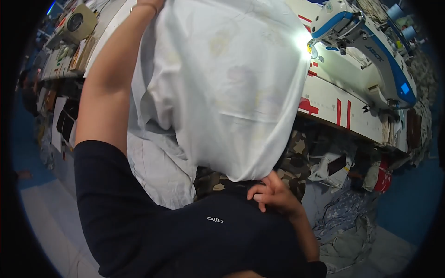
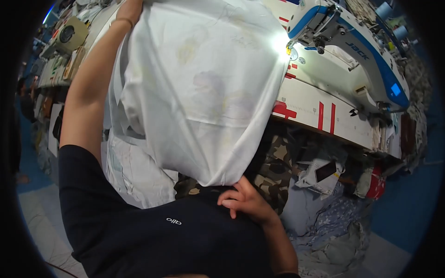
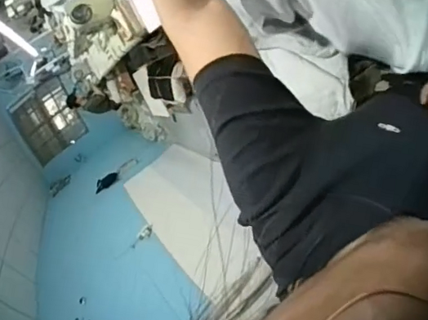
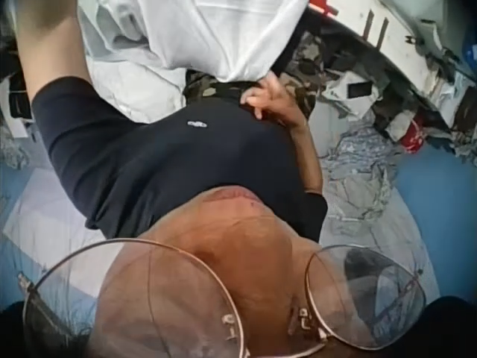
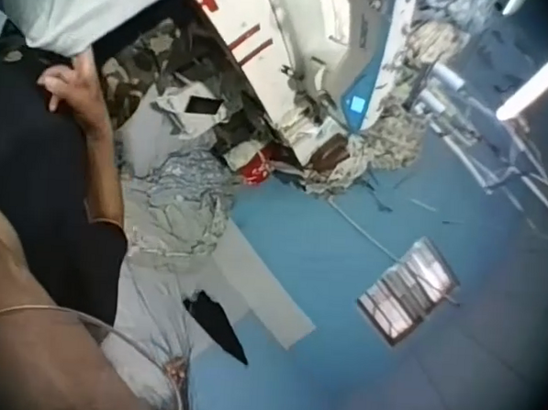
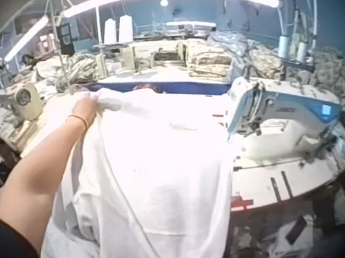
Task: Sewing the edges of white fabric to create pillowcases using an industrial sewing machine.
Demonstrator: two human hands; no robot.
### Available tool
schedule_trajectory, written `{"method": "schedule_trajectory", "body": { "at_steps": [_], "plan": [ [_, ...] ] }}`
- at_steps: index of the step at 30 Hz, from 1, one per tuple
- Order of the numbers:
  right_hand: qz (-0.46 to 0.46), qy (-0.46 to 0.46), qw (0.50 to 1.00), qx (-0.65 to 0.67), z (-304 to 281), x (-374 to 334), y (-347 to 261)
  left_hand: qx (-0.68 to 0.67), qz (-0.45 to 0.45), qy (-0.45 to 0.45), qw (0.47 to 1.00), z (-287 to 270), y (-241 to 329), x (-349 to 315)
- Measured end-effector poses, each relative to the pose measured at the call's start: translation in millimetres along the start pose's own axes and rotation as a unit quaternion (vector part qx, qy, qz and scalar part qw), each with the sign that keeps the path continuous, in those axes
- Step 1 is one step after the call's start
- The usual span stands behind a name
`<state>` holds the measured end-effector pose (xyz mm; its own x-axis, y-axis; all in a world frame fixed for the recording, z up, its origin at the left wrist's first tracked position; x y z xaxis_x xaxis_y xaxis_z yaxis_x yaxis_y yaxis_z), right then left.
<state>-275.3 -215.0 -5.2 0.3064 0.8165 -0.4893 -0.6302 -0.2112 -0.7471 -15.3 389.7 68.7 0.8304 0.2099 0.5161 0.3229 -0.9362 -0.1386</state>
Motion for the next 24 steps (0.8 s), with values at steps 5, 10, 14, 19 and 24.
{"method": "schedule_trajectory", "body": {
  "at_steps": [5, 10, 14, 19, 24],
  "plan": [
    [-0.221, -0.097, 0.970, 0.001, -31.2, -66.8, 26.7, -0.159, -0.040, 0.004, 0.986, 57.4, -2.2, -68.9],
    [-0.002, 0.330, 0.829, -0.451, -138.7, -52.8, 41.8, -0.204, -0.018, -0.044, 0.978, 48.9, -27.1, -93.6],
    [-0.202, 0.353, 0.895, -0.185, -157.1, 10.9, -20.0, -0.145, -0.024, -0.049, 0.988, 18.9, -37.4, -109.8],
    [-0.218, 0.261, 0.938, -0.068, -173.7, 63.8, -7.2, -0.414, 0.002, -0.220, 0.883, -137.6, 165.9, -171.2],
    [-0.159, 0.136, 0.976, 0.062, -89.1, 40.1, 21.6, -0.276, 0.048, -0.160, 0.946, -49.0, 106.2, -209.2]
  ]
}}
Point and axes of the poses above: each hand's wrist, its own x-axis towards the middle knuckle, its own z-axis out of the palm, y = z × x, the point moved 4 cm from there along x, towards the middle knuckle, and after that the axes turned 11 degrees about -x, right-handed, at the moved point
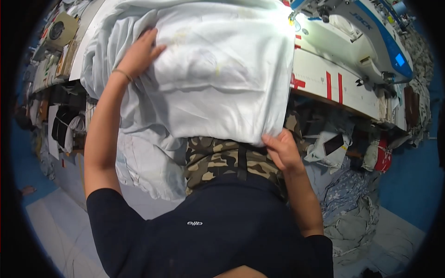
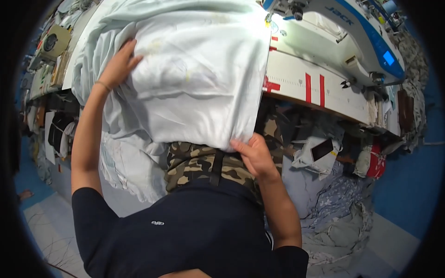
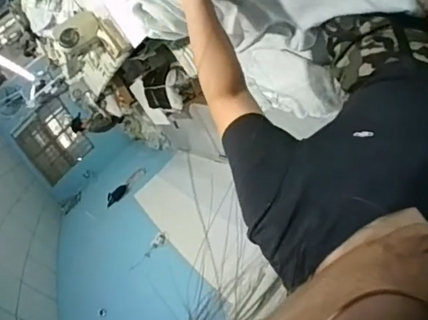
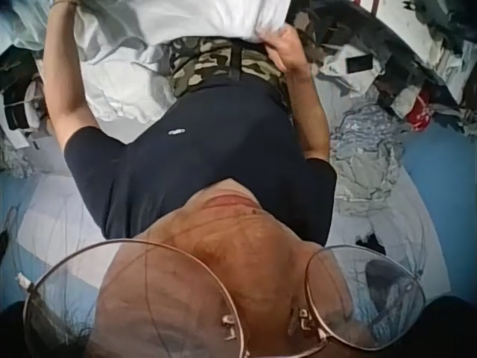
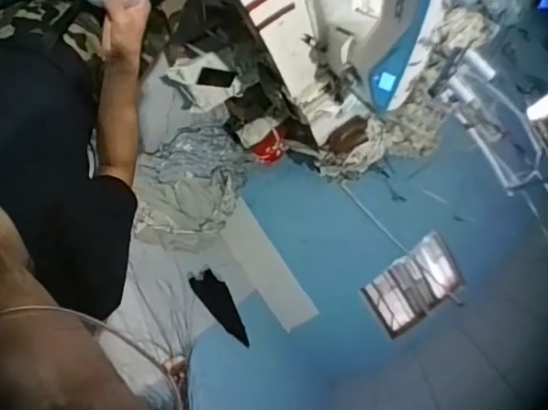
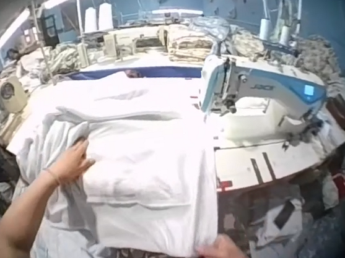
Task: Sewing the edges of white fabric to create pillowcases using an industrial sewing machine.
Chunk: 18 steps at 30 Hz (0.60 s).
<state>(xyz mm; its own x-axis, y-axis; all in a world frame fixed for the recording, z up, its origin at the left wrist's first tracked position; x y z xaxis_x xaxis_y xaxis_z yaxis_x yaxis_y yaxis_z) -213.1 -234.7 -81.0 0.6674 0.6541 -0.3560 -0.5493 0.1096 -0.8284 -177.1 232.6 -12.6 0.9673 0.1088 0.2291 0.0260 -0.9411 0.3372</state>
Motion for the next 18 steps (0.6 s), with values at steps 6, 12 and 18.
{"method": "schedule_trajectory", "body": {
  "at_steps": [6, 12, 18],
  "plan": [
    [0.024, -0.008, 0.996, 0.090, 18.4, -55.0, 9.3, -0.058, 0.000, 0.056, 0.997, 0.8, -3.6, 35.0],
    [0.019, 0.018, 0.998, -0.063, 4.8, -81.9, 18.3, 0.103, 0.018, 0.051, 0.993, -9.5, -0.7, 44.7],
    [0.051, 0.018, 0.969, -0.242, -5.9, -104.0, 15.2, -0.133, 0.265, -0.112, 0.948, 26.8, 268.5, -19.5]
  ]
}}
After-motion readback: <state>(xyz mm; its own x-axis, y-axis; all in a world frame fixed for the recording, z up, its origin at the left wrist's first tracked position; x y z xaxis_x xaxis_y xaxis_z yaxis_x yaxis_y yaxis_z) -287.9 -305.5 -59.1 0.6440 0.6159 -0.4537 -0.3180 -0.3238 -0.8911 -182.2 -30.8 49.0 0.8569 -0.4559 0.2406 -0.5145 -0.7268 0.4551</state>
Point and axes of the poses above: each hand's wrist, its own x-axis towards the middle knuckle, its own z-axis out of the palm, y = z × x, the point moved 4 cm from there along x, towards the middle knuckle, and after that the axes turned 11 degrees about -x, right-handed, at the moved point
